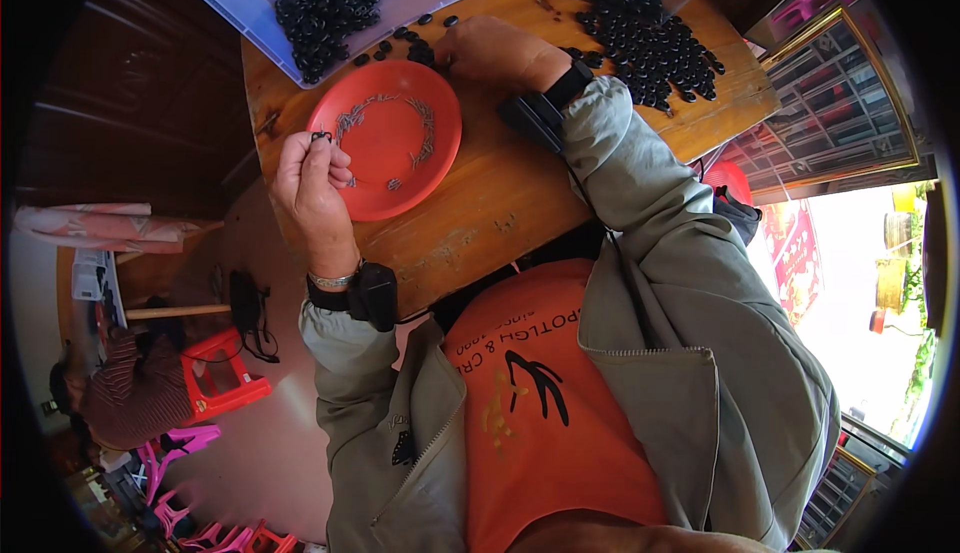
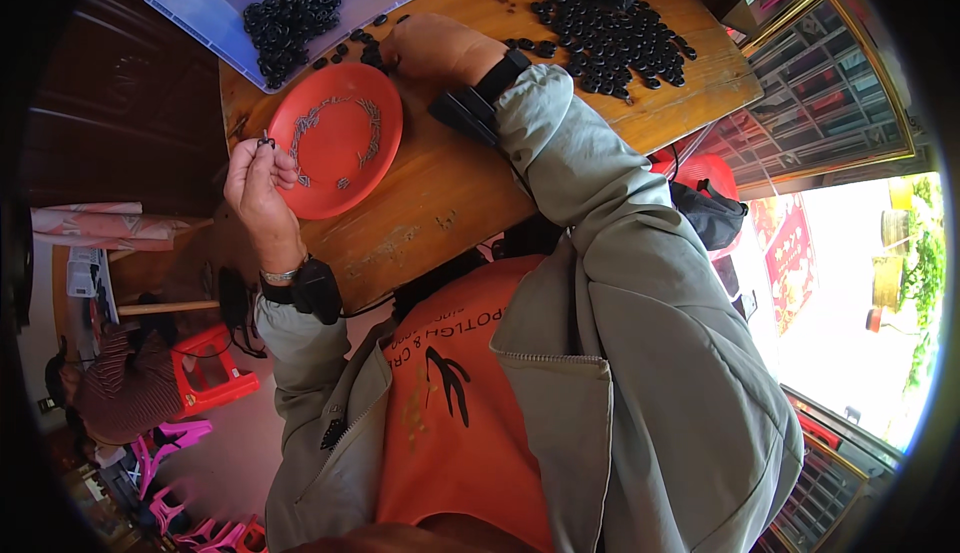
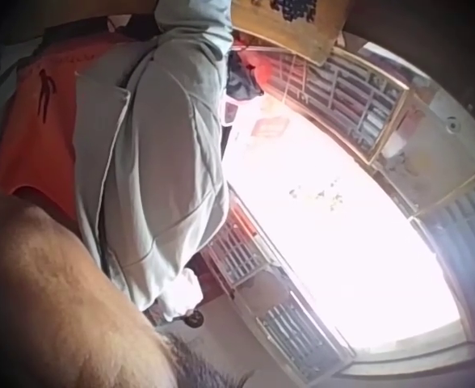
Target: Sorting small black round objects from a table into a red bowl.
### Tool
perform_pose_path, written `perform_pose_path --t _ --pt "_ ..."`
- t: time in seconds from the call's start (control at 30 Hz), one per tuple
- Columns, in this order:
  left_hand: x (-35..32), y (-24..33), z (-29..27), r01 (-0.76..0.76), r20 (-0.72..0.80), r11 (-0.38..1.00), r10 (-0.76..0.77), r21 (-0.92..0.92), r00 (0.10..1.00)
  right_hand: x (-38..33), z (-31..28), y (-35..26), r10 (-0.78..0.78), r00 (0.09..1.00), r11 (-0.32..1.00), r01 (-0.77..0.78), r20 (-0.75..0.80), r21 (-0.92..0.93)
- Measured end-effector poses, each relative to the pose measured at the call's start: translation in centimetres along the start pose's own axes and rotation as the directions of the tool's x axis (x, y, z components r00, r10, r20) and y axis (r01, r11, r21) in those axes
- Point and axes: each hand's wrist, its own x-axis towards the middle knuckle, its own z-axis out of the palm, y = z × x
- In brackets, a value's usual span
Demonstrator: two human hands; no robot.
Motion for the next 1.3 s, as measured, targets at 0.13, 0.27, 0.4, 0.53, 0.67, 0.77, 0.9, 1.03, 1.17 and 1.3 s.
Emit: perform_pose_path --t 0.13,0.27,0.4,0.53,0.67,0.77,0.9,1.03,1.17,1.3 --pt "0.0 -0.5 0.0 -0.006 0.008 1.000 0.006 -0.012 1.000 -0.2 -0.3 -0.3 0.036 0.998 0.984 -0.027 0.046 -0.177" --pt "-0.1 -0.3 0.0 -0.007 0.020 1.000 0.008 -0.028 1.000 -0.2 -0.6 0.0 0.008 1.000 0.987 -0.003 0.029 -0.159" --pt "-0.4 0.0 0.1 0.001 0.019 1.000 -0.001 -0.024 1.000 0.2 -0.8 0.1 0.024 0.990 0.957 0.017 -0.136 0.291" --pt "-0.4 0.2 0.4 -0.002 0.028 1.000 0.002 0.004 1.000 0.2 -0.6 -0.6 -0.044 0.971 0.902 0.140 -0.236 0.408" --pt "-0.3 0.0 0.0 -0.016 0.020 0.999 0.016 -0.030 1.000 0.1 -0.6 0.4 -0.038 0.978 0.984 0.073 -0.204 0.166" --pt "-0.2 -0.3 0.0 -0.036 0.025 0.999 0.037 -0.038 0.999 -0.4 -1.2 0.8 0.044 0.997 0.997 -0.048 0.062 0.058" --pt "-0.4 0.0 0.0 -0.020 0.020 0.999 0.021 -0.030 1.000 -0.3 -1.3 1.0 0.122 0.991 0.988 -0.117 -0.049 0.104" --pt "-0.3 0.0 0.2 -0.011 0.028 0.999 0.012 -0.032 1.000 -0.1 -0.5 1.7 0.094 0.989 0.995 -0.091 -0.116 0.035" --pt "-0.4 -0.1 0.1 -0.005 0.030 1.000 0.006 -0.016 1.000 -0.2 -0.7 0.1 0.161 0.985 0.986 -0.163 -0.063 -0.026" --pt "-0.5 0.1 0.2 -0.004 0.032 1.000 0.005 -0.015 0.999 0.0 -0.6 -0.6 0.173 0.984 0.983 -0.175 -0.043 -0.058"
